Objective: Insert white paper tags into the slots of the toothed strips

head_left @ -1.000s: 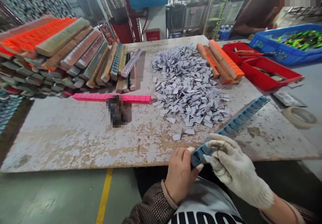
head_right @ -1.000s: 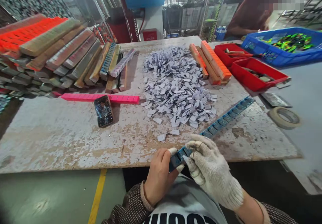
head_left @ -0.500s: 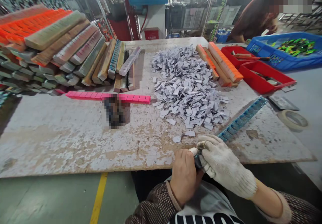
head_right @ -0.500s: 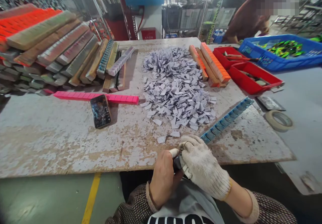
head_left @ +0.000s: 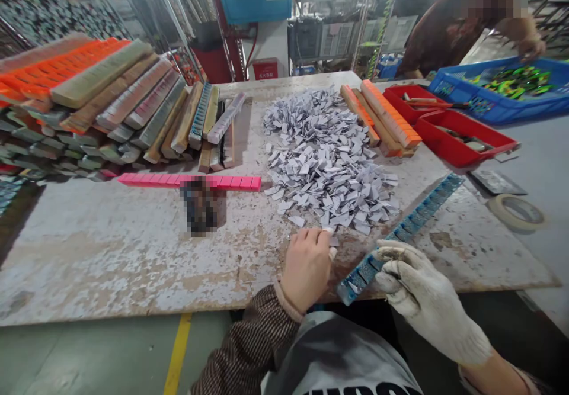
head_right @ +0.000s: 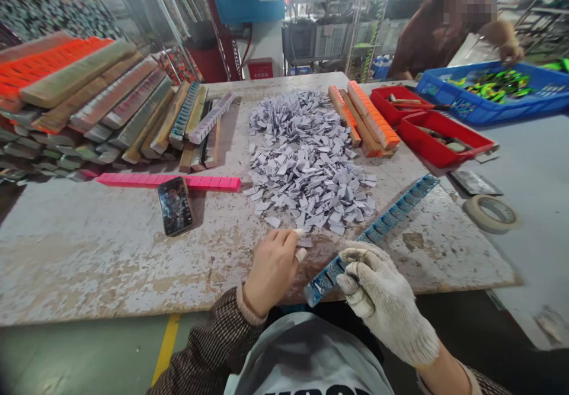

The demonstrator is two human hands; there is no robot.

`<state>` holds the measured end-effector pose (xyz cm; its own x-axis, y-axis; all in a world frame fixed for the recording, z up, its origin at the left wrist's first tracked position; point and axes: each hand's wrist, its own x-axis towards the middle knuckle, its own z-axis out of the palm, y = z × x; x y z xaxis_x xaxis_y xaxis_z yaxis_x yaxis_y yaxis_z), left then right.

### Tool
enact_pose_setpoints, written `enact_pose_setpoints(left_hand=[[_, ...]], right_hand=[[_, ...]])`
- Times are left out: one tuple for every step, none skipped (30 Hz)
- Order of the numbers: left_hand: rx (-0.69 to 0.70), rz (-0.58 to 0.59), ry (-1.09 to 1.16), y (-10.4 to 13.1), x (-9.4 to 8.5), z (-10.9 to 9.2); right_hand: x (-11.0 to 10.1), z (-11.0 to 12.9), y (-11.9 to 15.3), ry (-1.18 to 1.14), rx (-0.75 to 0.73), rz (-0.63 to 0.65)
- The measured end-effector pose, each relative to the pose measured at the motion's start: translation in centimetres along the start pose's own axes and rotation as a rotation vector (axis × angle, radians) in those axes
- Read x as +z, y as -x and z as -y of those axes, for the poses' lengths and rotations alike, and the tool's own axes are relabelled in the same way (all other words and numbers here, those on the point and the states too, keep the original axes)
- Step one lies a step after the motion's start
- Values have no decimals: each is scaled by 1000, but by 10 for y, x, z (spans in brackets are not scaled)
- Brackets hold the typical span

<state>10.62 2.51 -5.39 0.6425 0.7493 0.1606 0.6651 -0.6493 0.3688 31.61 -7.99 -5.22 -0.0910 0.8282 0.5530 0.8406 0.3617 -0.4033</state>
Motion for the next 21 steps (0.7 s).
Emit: enact_pose_setpoints(left_hand=[[17, 47, -39, -10, 1, -1], [33, 89, -62, -18, 3, -2], [46, 121, -71, -24, 5, -2], [58, 142, -70, -29, 6, -1], [68, 153, -64, -33, 6, 0], [77, 158, -54, -35, 6, 2], [86, 165, -44, -37, 5, 3], [96, 172, -44, -37, 2, 4], [103, 173, -23, -37, -1, 5], [109, 168, 42, -36, -5, 4], [116, 159, 159, -34, -10, 2], [129, 147, 322, -32, -15, 0], [148, 132, 517, -29, -20, -4], [170, 114, 714, -25, -24, -9], [192, 96, 881, -21, -27, -14], [210, 81, 992, -17, -29, -19], [218, 62, 1063, -12, -30, -24], [218, 37, 1103, -8, -31, -29], [216, 14, 1122, -4, -30, -32], [219, -11, 1129, 0, -28, -35], [224, -34, 1122, 4, -26, -36]], right_hand=[[0, 0, 0, 0, -1, -13], [0, 0, 1, -1, 1, -23], [-1, 0, 3, -5, 8, -31], [-1, -1, 4, -14, 20, -37], [0, -2, 7, -27, 35, -41], [0, -4, 9, -47, 54, -46], [1, -6, 12, -71, 76, -58], [2, -7, 14, -94, 100, -75], [3, -9, 16, -114, 121, -94], [4, -10, 17, -130, 142, -113], [5, -11, 18, -141, 162, -130], [6, -11, 17, -145, 177, -143], [7, -11, 15, -143, 191, -149], [7, -9, 13, -141, 200, -147], [8, -7, 10, -150, 206, -135], [7, -4, 6, -173, 210, -126], [7, -1, 2, -213, 209, -110], [6, 3, -2, -263, 204, -86], [5, 6, -6, -314, 199, -63], [3, 9, -9, -353, 197, -47], [2, 11, -10, -371, 201, -42]])
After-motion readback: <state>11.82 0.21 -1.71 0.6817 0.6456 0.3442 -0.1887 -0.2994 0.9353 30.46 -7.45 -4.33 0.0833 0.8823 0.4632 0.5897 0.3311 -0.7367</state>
